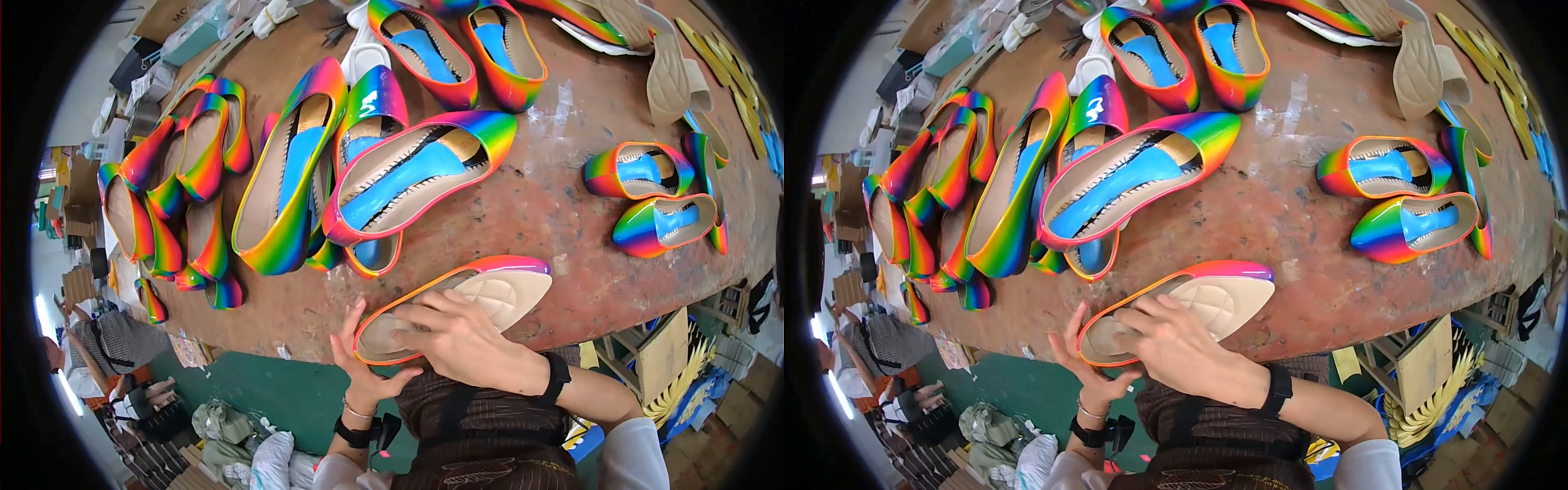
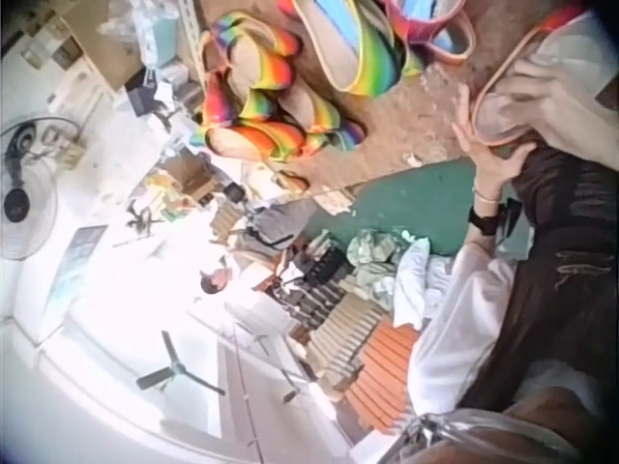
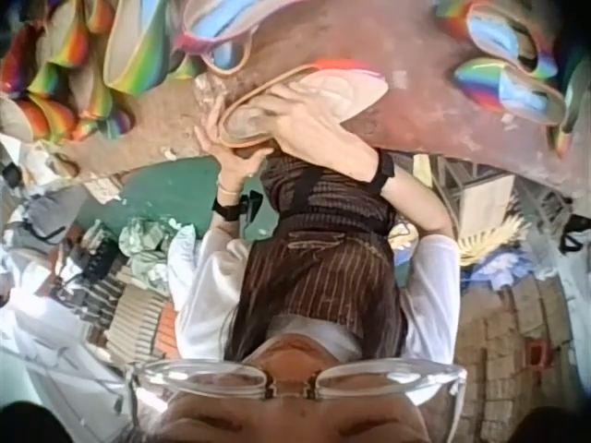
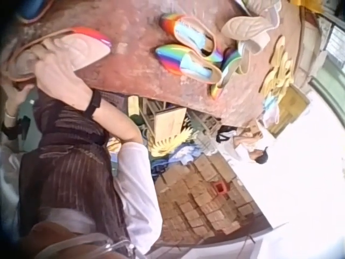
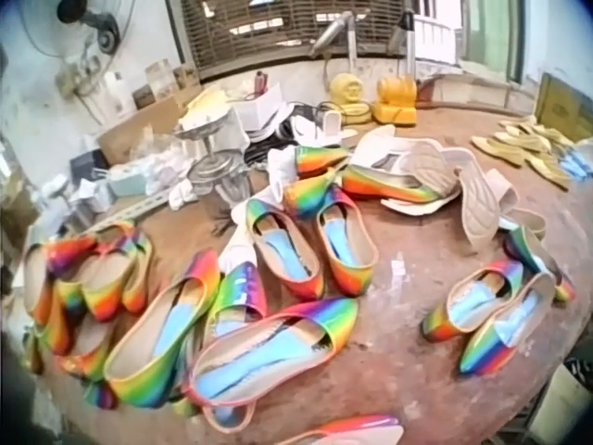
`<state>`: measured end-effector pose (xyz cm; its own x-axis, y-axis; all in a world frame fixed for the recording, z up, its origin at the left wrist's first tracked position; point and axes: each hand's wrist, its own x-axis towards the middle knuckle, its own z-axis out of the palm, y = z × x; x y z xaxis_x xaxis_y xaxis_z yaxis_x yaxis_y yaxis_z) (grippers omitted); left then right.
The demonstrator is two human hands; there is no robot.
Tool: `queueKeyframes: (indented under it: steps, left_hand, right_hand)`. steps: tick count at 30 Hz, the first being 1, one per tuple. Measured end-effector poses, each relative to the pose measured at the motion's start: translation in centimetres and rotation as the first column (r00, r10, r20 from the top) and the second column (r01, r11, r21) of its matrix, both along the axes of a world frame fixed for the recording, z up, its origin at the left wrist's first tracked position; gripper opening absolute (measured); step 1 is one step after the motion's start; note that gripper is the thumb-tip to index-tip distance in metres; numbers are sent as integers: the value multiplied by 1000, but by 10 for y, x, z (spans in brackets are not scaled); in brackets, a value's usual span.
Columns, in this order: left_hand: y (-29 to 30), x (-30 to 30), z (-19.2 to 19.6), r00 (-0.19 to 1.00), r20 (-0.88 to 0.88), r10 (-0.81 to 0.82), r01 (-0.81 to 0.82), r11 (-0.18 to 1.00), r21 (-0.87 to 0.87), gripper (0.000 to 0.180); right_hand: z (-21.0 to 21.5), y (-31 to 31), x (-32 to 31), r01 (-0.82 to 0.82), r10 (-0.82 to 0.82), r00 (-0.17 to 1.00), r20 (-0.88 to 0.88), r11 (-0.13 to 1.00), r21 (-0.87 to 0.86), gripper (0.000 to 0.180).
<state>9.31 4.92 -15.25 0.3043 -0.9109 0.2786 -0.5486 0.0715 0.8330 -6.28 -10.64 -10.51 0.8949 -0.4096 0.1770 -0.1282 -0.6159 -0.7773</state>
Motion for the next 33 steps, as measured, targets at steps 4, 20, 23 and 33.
queueKeyframes:
  steps: [4,20,23,33]
  left_hand:
    - [-1,2,-6,1000,0,-29,29,998,-49,138]
    - [-21,9,22,994,-106,-17,25,997,72,37]
    - [-17,5,15,986,-165,33,-21,997,74,32]
    - [-15,-39,37,980,-187,64,-44,993,107,50]
  right_hand:
    - [-3,-1,2,-4,3,999,-35,1000,-15,36]
    - [-7,3,23,-354,347,933,-98,933,-66,42]
    - [-6,24,17,-253,228,961,-154,954,-162,33]
    - [19,-6,-25,157,-195,973,-127,953,-259,32]
